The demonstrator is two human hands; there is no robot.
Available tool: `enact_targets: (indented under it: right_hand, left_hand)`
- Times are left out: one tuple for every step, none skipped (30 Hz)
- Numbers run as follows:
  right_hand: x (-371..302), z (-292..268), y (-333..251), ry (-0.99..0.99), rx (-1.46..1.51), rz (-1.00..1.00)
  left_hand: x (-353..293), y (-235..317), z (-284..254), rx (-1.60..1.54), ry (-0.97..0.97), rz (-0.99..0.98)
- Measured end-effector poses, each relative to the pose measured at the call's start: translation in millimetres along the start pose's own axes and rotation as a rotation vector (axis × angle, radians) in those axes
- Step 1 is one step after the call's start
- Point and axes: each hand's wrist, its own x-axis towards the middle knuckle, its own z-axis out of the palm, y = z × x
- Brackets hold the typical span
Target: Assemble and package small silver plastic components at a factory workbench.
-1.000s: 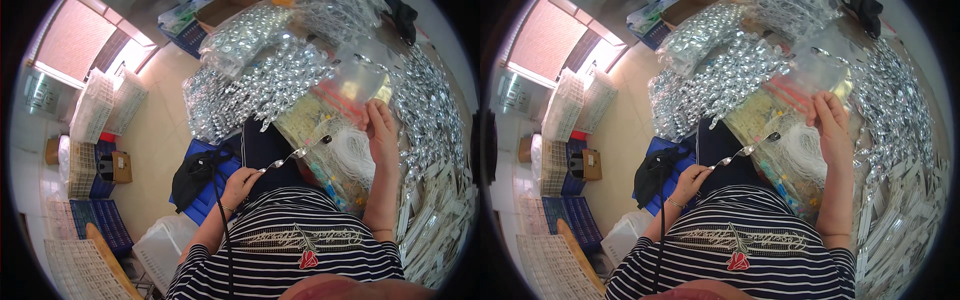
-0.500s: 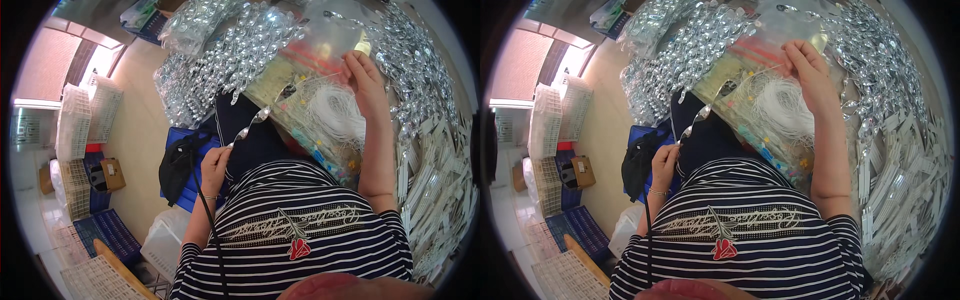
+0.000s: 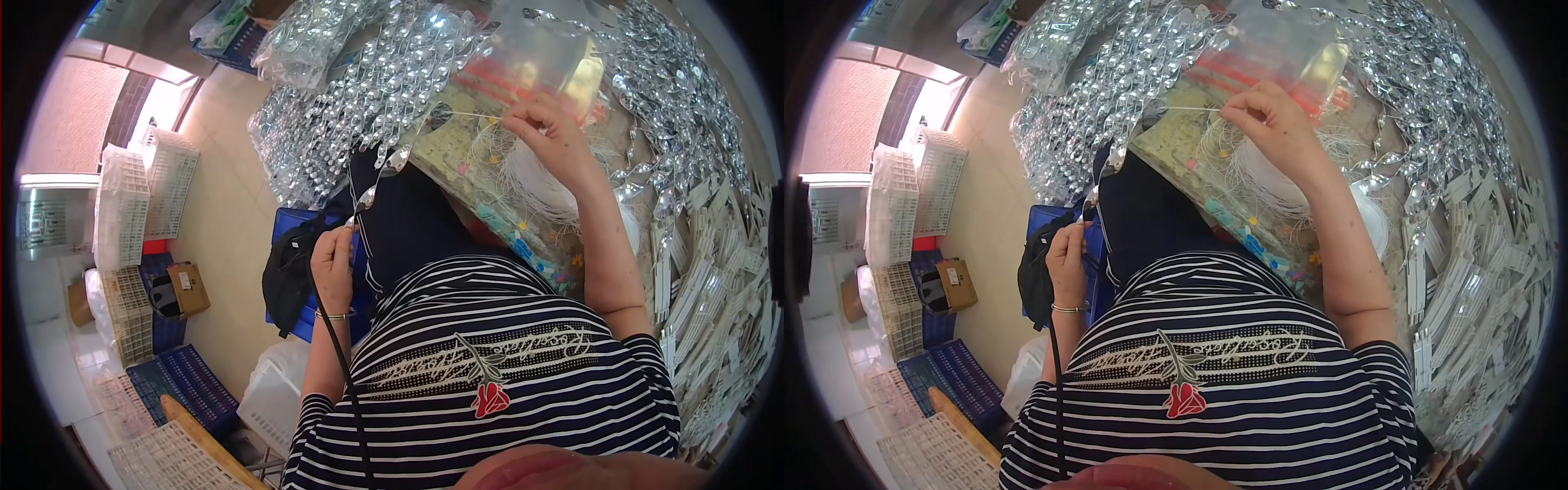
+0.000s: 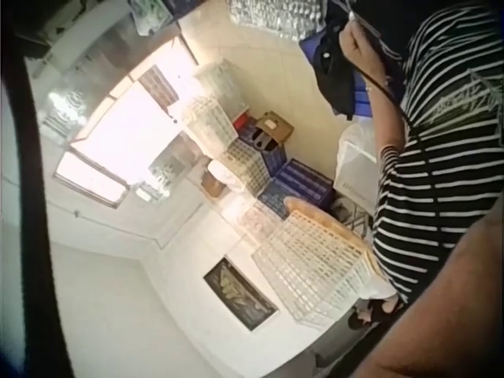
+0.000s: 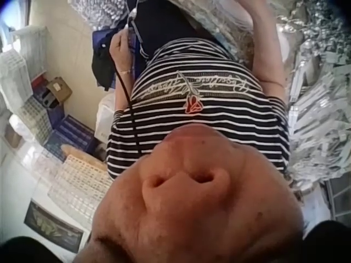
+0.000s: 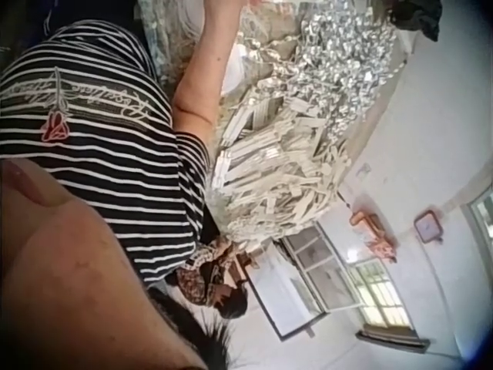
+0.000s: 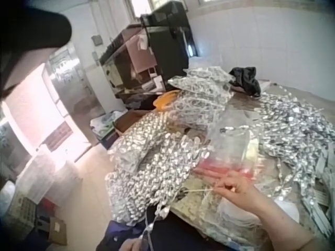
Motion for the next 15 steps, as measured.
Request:
enact_targets:
  right_hand:
    - [1,-2,-1,0.054,0.008,-0.046]
    - [2,-4,0,0.108,0.015,-0.093]
    - [3,-6,1,0.111,0.016,-0.097]
    - [3,-9,3,0.140,0.061,-0.056]
    - [4,-12,4,0.169,0.107,-0.017]
    - [5,-13,7,0.175,0.106,-0.025]
    - [4,-13,12,0.165,0.141,-0.012]
    - [5,-14,14,0.156,0.175,0.000]
    - [5,-14,14,0.163,0.174,-0.007]
    - [5,-13,13,0.160,0.178,0.004]
    - [5,-13,13,0.159,0.181,0.015]
    - [6,-13,12,0.166,0.181,0.008]
    - [6,-13,12,0.166,0.221,0.026]
    - [6,-14,12,0.167,0.261,0.044]
    - [5,-15,11,0.174,0.262,0.038]
  left_hand:
    - [2,1,0,0.009,0.022,-0.011]
    - [4,2,-1,0.018,0.044,-0.022]
    - [5,2,0,0.019,0.045,-0.017]
    - [8,2,3,0.044,0.039,0.015]
    - [10,3,6,0.069,0.033,0.048]
    - [13,6,9,0.037,0.014,0.016]
    - [16,9,14,0.036,0.015,0.025]
    - [19,12,18,-0.025,0.003,-0.015]
    - [24,16,23,-0.086,-0.011,-0.053]
    - [28,22,29,-0.146,0.027,-0.073]
    - [35,22,32,-0.146,0.027,-0.064]
    - [41,21,35,-0.122,0.049,-0.026]
    - [48,23,37,-0.098,0.070,0.012]
    - [55,27,36,0.012,0.083,0.057]
    - [64,31,36,0.011,0.083,0.066]
